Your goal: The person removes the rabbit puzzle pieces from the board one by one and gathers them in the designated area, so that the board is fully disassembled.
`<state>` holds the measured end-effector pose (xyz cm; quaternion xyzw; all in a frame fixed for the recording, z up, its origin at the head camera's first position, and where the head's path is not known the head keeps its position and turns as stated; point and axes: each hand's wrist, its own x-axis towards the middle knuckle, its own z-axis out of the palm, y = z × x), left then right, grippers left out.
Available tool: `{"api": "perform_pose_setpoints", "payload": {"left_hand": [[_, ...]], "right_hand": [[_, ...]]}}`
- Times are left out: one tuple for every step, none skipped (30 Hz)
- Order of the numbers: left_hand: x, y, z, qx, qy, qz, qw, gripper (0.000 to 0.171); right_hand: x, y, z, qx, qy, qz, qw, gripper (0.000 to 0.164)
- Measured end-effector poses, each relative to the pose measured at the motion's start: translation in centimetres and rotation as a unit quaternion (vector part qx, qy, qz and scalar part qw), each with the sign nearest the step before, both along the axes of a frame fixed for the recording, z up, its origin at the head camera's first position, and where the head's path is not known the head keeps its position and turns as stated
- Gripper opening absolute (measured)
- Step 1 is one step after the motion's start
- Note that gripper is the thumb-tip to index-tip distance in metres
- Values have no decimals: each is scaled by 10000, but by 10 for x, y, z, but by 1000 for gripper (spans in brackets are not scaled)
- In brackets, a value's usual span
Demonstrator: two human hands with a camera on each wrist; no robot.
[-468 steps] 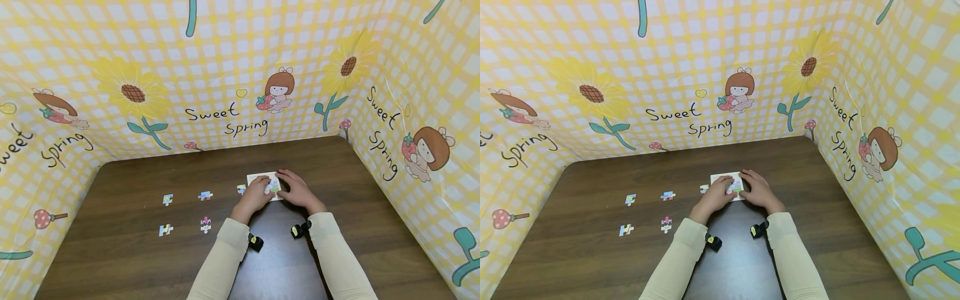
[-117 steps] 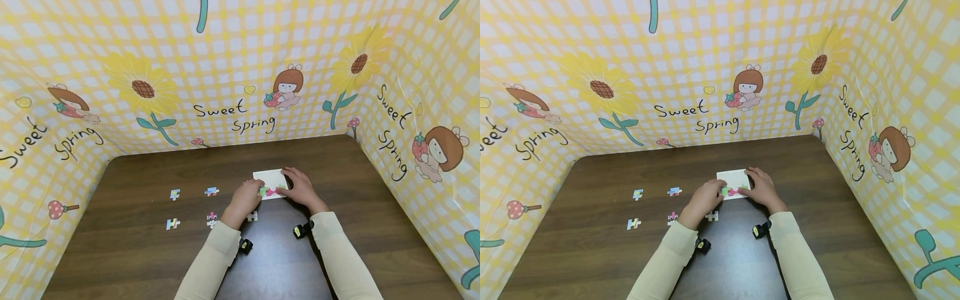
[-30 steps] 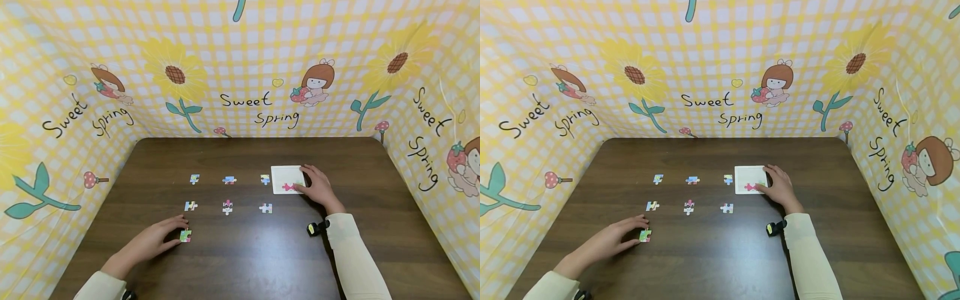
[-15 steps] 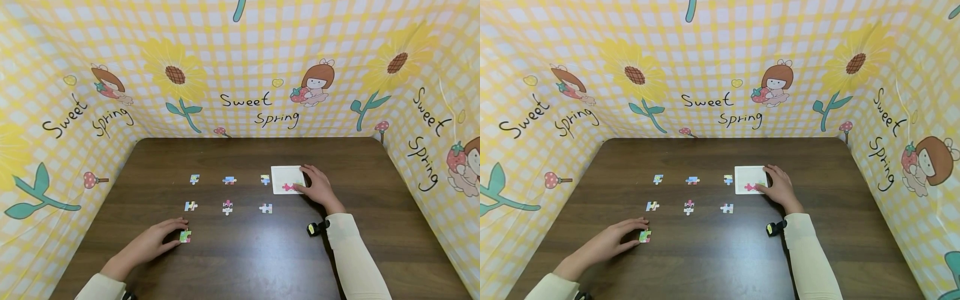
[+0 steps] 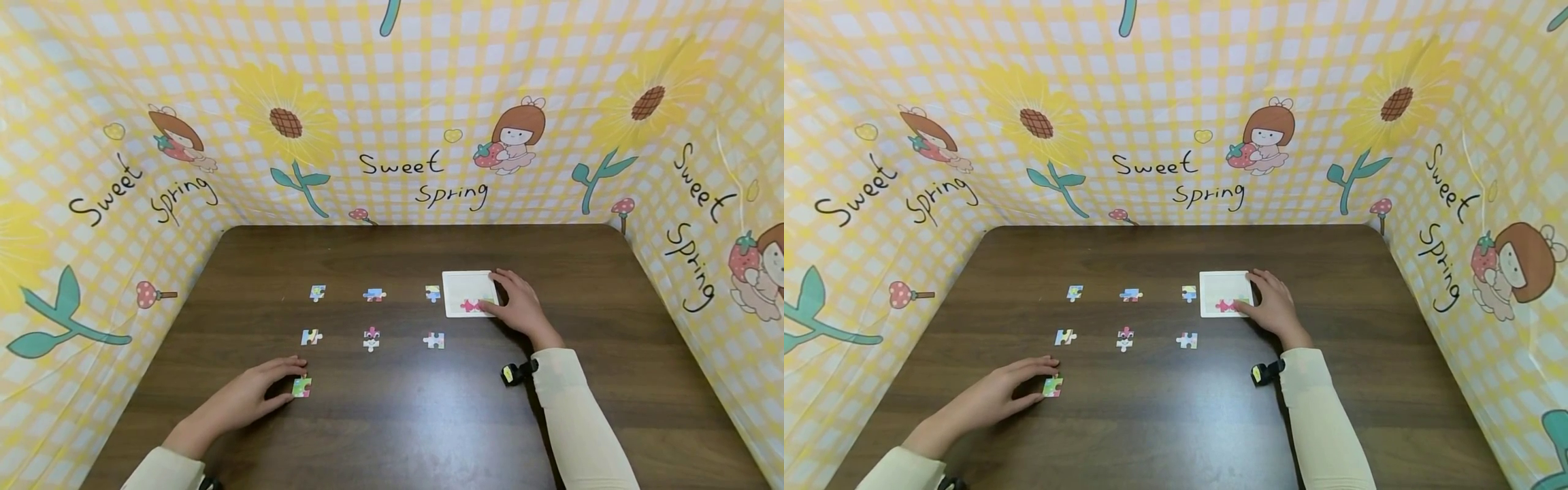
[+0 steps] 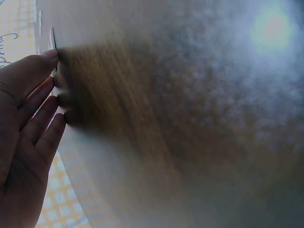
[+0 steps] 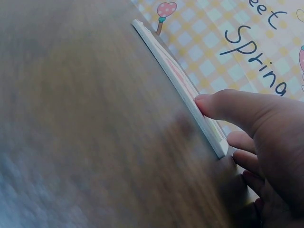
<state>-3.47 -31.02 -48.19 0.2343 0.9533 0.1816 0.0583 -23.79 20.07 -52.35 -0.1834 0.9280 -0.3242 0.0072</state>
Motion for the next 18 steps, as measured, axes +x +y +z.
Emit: {"api": "perform_pose_setpoints", "payload": {"left_hand": [[0, 0, 0, 5, -4, 8, 10000, 38], [0, 1, 0, 13, -1, 4, 10000, 38], [-1, 1, 0, 9, -7, 4, 10000, 38], [-1, 1, -1, 13, -12, 3, 10000, 39], [0, 1, -1, 8, -11, 3, 10000, 39], [0, 1, -1, 7, -10, 8, 10000, 39], [0, 1, -2, -1, -3, 14, 10000, 39], [1, 1, -2, -18, -1, 17, 10000, 39], [1, 1, -3, -42, -4, 20, 10000, 39], [2, 1, -3, -37, -1, 20, 10000, 39], [2, 1, -3, -26, 8, 18, 10000, 39], [2, 1, -3, -10, 12, 16, 10000, 39], [2, 1, -2, 8, 29, 10, 10000, 39], [2, 1, -2, 40, 60, 5, 10000, 39], [1, 1, 0, 91, 103, 4, 9999, 39], [0, 1, 1, 146, 158, 7, 9998, 39], [-2, 2, 2, 212, 253, -7, 9995, 39], [-4, 4, 4, 279, 369, -22, 9989, 39]], "right_hand": [[0, 0, 0, 5, 14, -4, 10000, 76], [0, 1, 0, 11, 20, -4, 10000, 76], [0, 1, 0, 11, 21, -2, 10000, 75], [0, 1, 0, 6, 8, -3, 10000, 75], [0, 2, 0, -4, -2, 0, 10000, 75], [1, 2, 0, -15, -16, 4, 10000, 75], [2, 2, 0, -17, -29, 7, 10000, 76], [2, 2, 0, -30, -39, 11, 10000, 75], [3, 2, 0, -28, -27, 20, 10000, 75], [3, 2, 0, -20, -15, 24, 10000, 75], [3, 1, 0, -8, -5, 22, 10000, 75], [3, 1, -1, 5, -9, 9, 10000, 75], [2, 1, -1, 17, -4, 3, 10000, 75], [2, 1, -1, 19, -3, -6, 10000, 75], [1, 1, -1, 38, 7, -5, 10000, 75], [1, 2, -1, 36, 4, -12, 10000, 75], [0, 2, -1, 29, 7, -23, 10000, 75], [-1, 2, 0, 13, 22, -27, 10000, 75]]}}
